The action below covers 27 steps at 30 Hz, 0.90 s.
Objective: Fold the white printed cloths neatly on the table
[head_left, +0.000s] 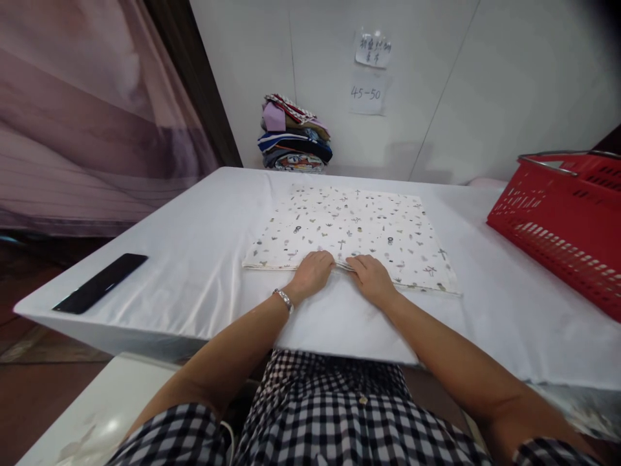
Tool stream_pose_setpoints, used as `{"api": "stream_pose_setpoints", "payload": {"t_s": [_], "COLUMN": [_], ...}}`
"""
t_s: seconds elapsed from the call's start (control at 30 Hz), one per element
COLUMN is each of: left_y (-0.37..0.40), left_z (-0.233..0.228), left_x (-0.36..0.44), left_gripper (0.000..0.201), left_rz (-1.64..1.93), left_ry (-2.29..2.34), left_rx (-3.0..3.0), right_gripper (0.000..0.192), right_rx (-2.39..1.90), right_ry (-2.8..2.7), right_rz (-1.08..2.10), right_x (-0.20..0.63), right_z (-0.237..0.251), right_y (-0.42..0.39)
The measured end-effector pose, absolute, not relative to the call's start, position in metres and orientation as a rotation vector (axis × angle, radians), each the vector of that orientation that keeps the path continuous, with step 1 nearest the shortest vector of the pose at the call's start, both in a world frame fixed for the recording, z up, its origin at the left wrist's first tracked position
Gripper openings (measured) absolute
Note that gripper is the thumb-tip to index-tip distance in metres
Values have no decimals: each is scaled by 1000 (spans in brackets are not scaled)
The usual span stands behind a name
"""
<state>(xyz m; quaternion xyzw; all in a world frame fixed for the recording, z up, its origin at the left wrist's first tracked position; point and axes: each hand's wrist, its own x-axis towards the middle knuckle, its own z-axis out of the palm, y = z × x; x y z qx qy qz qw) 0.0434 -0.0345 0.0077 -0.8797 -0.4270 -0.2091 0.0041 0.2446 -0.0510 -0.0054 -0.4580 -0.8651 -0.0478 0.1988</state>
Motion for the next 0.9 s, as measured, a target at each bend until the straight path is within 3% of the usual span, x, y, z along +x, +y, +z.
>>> {"api": "stream_pose_setpoints", "payload": {"t_s": [0.23, 0.7, 0.9], "left_y": [-39, -37, -51], "left_z": [8, 2, 5], "left_x": [41, 43, 39], "left_gripper": [22, 30, 27], "left_rz": [-742, -529, -692], "left_ry": [-1238, -1166, -1155], "left_rx": [-2719, -2773, -2748], "right_gripper": [25, 23, 23], "right_rx": [-1317, -1283, -1193], "right_ry": [-2389, -2337, -2330], "right_rz": [-71, -54, -28], "right_x": [247, 247, 247], "right_z": [-11, -11, -11], "right_y": [-43, -43, -46]}}
